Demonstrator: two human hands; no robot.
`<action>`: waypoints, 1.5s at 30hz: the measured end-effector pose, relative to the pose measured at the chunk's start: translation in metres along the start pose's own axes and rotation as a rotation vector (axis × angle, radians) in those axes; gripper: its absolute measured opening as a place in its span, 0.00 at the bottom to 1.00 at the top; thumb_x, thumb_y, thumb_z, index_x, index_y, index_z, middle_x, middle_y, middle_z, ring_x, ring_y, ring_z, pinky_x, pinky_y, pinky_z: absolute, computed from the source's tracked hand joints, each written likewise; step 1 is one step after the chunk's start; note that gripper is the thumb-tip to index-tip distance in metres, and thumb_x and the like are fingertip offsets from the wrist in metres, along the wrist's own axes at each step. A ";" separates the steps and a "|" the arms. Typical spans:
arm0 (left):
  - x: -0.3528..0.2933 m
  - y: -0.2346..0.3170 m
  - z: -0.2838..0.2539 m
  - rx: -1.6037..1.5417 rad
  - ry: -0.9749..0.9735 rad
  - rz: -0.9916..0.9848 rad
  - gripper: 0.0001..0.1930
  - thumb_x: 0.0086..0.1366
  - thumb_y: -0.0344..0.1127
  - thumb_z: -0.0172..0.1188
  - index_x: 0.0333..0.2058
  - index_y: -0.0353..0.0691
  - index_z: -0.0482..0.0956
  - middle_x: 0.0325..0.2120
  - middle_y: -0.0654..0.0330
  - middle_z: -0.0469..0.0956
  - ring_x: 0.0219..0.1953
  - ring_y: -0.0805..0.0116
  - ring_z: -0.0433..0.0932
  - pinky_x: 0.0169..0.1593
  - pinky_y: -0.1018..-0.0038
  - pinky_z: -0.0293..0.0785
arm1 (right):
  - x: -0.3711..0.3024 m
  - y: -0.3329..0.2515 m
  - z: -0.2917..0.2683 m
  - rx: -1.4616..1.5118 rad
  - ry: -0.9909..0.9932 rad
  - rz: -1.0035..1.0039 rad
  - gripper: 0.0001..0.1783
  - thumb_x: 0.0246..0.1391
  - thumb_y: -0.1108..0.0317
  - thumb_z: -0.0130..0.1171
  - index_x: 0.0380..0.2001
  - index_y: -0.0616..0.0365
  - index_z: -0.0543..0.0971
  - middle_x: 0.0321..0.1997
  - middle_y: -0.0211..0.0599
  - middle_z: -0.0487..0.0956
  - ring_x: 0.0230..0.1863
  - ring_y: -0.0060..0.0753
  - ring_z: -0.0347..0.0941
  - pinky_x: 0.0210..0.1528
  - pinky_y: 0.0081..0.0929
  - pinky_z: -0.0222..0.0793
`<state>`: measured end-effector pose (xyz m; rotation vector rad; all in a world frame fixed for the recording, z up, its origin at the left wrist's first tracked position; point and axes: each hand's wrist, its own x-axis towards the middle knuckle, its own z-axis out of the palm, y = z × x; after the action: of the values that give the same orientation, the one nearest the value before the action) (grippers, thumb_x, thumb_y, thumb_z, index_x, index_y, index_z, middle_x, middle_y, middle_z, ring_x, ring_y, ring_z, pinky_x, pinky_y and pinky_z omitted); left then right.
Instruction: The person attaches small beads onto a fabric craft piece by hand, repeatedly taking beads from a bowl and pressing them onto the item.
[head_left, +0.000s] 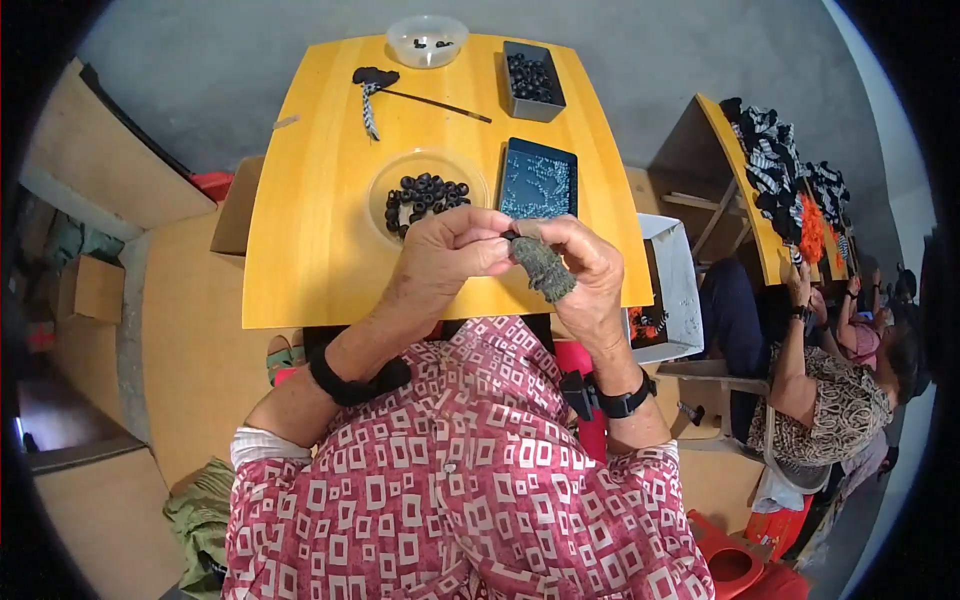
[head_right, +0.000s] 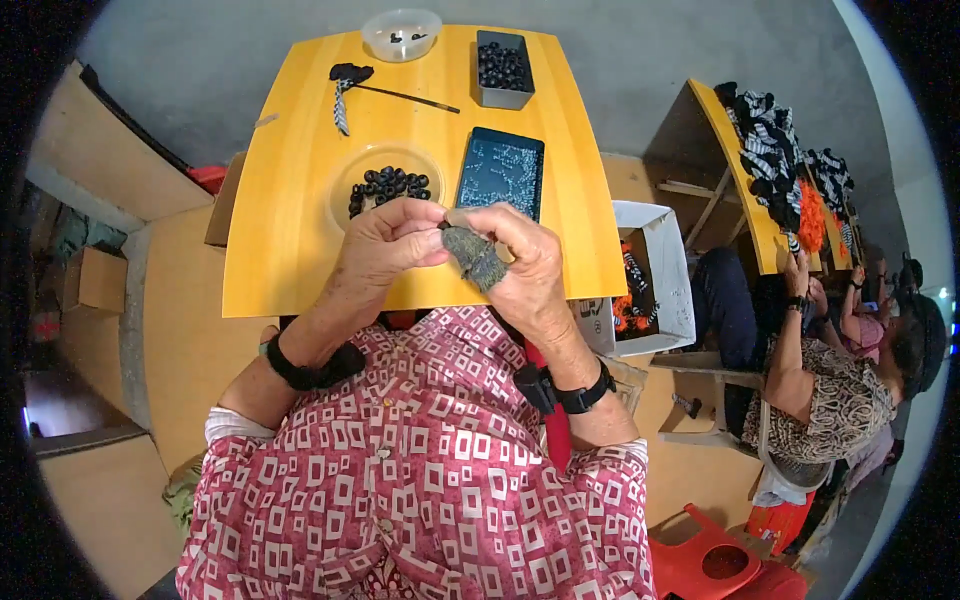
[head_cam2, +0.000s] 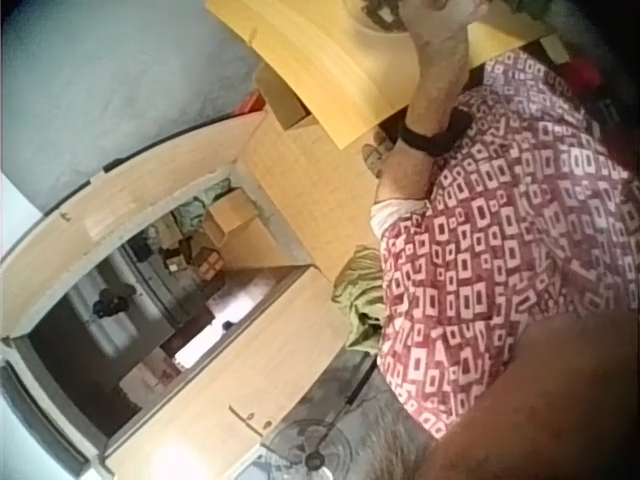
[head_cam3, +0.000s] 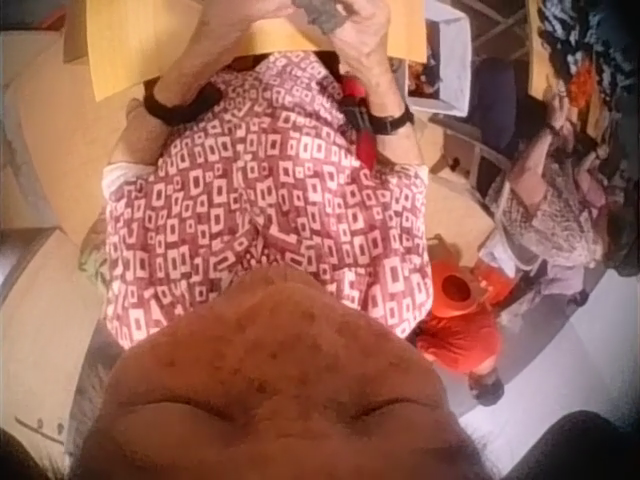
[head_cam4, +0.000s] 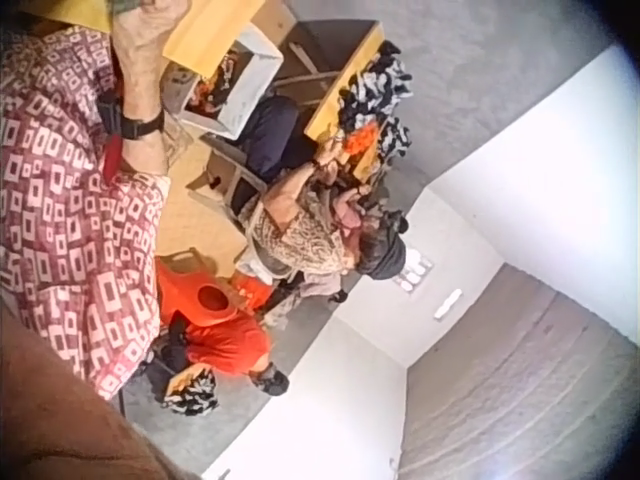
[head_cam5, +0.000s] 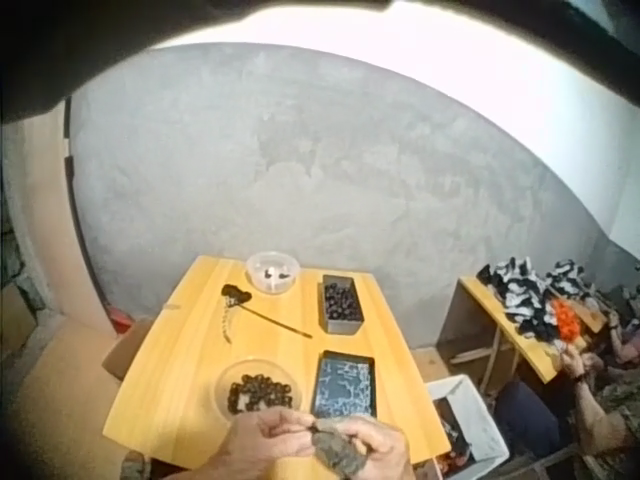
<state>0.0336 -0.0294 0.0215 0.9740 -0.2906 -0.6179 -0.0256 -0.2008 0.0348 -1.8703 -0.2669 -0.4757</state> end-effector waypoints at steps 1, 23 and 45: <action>0.000 0.000 0.000 0.017 -0.023 0.015 0.10 0.62 0.25 0.57 0.43 0.34 0.76 0.37 0.60 0.79 0.39 0.74 0.78 0.46 0.80 0.76 | -0.001 0.001 -0.001 0.026 -0.021 0.035 0.11 0.49 0.76 0.65 0.37 0.61 0.78 0.33 0.32 0.78 0.36 0.22 0.75 0.39 0.19 0.70; -0.011 0.003 0.001 0.013 -0.014 -0.023 0.12 0.61 0.26 0.59 0.44 0.31 0.77 0.39 0.58 0.79 0.42 0.72 0.79 0.49 0.79 0.75 | -0.011 -0.005 -0.002 0.220 0.061 0.168 0.10 0.49 0.80 0.63 0.37 0.66 0.78 0.38 0.35 0.79 0.38 0.21 0.75 0.42 0.18 0.71; -0.012 0.004 -0.001 -0.158 -0.036 -0.243 0.13 0.65 0.29 0.57 0.47 0.33 0.73 0.43 0.59 0.76 0.45 0.70 0.78 0.51 0.79 0.76 | -0.012 -0.005 0.001 0.287 0.091 0.288 0.08 0.51 0.77 0.63 0.37 0.62 0.80 0.36 0.30 0.80 0.34 0.16 0.73 0.37 0.14 0.70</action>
<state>0.0261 -0.0199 0.0243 0.8523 -0.1530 -0.8682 -0.0385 -0.1974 0.0333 -1.5702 -0.0012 -0.3054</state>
